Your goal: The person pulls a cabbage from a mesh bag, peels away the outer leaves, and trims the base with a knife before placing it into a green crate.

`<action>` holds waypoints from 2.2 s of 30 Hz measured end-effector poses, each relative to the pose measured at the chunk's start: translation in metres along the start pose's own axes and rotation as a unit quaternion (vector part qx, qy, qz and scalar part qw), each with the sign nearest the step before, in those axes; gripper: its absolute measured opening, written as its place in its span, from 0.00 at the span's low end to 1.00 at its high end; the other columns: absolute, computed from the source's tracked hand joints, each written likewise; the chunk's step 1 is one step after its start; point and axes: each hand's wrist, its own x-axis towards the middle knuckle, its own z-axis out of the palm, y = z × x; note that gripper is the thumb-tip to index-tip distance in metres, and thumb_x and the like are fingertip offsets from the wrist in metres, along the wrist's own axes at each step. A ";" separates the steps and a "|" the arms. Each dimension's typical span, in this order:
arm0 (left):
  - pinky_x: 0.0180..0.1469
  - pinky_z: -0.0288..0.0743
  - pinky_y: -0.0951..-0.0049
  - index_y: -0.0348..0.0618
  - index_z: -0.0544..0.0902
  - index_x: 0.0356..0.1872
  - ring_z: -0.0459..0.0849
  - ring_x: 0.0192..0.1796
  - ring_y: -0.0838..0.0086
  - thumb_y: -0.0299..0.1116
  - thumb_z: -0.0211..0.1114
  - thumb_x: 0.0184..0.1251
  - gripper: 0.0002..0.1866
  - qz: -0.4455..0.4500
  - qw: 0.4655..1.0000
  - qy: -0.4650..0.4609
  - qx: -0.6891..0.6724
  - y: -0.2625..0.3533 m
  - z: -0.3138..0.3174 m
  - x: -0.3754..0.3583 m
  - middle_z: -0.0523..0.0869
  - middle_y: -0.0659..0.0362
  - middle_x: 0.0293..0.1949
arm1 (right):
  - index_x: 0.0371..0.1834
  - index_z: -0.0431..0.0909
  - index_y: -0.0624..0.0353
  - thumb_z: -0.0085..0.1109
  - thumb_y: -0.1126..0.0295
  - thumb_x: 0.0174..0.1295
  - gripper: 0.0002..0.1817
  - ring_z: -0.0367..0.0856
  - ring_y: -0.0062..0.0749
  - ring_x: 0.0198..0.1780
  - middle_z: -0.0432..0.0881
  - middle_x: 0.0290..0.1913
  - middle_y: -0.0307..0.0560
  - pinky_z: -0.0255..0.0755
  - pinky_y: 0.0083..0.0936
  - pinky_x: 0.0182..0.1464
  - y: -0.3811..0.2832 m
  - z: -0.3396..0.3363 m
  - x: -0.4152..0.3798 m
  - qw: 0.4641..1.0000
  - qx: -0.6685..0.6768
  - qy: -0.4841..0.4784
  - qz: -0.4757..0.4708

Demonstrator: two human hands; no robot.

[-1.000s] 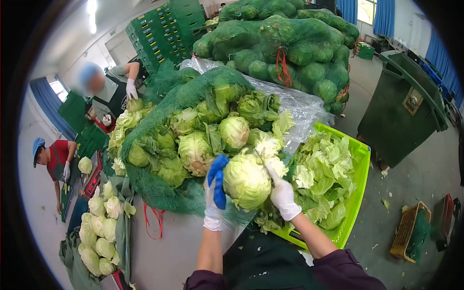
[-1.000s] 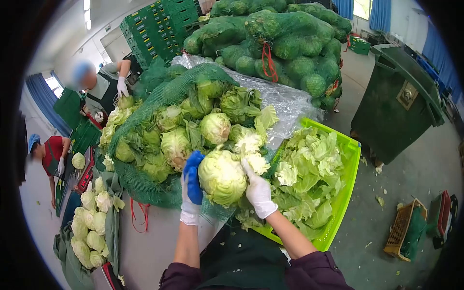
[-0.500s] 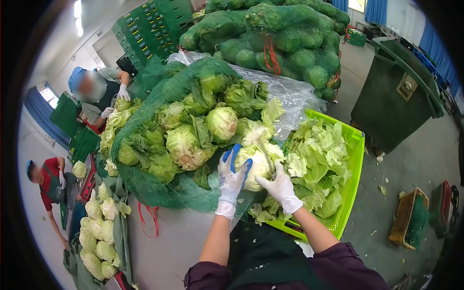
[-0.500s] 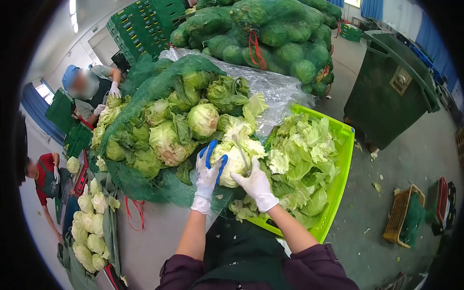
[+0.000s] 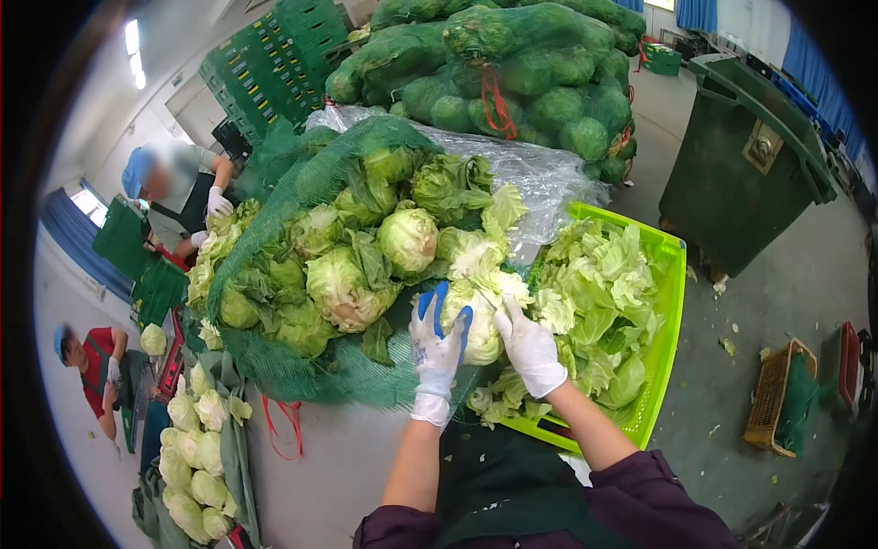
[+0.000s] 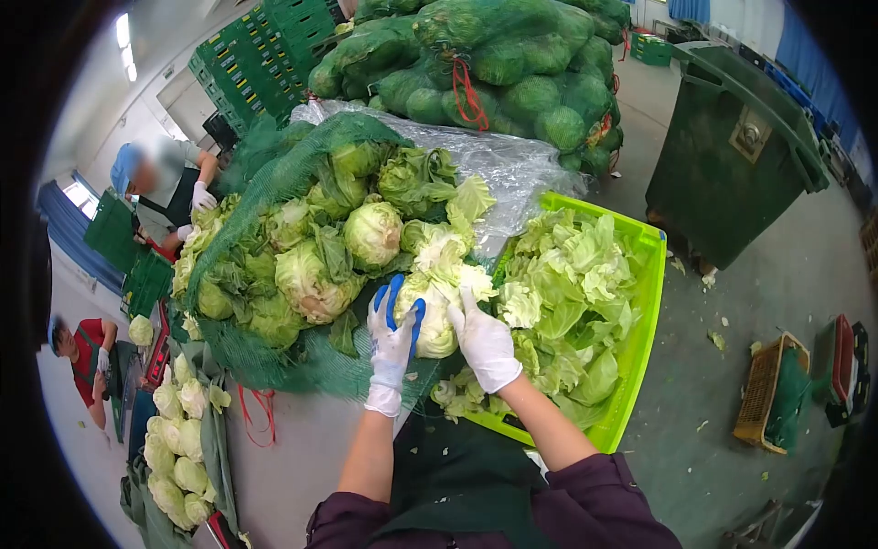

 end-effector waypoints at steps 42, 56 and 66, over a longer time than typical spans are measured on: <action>0.63 0.64 0.57 0.43 0.76 0.59 0.71 0.61 0.50 0.36 0.66 0.60 0.25 0.055 0.997 -0.004 -0.062 0.007 -0.045 -0.009 0.75 0.46 0.59 | 0.49 0.78 0.63 0.70 0.56 0.53 0.25 0.70 0.18 0.18 0.79 0.24 0.38 0.65 0.21 0.22 -0.001 0.005 0.017 0.891 0.390 -0.222 0.063; 0.59 0.71 0.71 0.40 0.65 0.68 0.70 0.61 0.73 0.50 0.61 0.68 0.34 -0.069 0.932 0.070 -0.349 -0.028 -0.035 -0.014 0.68 0.57 0.64 | 0.58 0.70 0.61 0.57 0.61 0.64 0.23 0.75 0.28 0.16 0.78 0.19 0.46 0.71 0.28 0.21 0.058 0.009 0.015 0.967 0.209 0.046 0.139; 0.66 0.58 0.60 0.43 0.69 0.66 0.68 0.62 0.54 0.53 0.58 0.66 0.33 -0.018 0.987 0.152 -0.044 -0.015 -0.005 -0.022 0.71 0.48 0.61 | 0.60 0.72 0.59 0.44 0.50 0.70 0.26 0.80 0.59 0.30 0.80 0.27 0.63 0.73 0.49 0.34 -0.006 0.034 0.003 0.997 0.075 -0.035 -0.004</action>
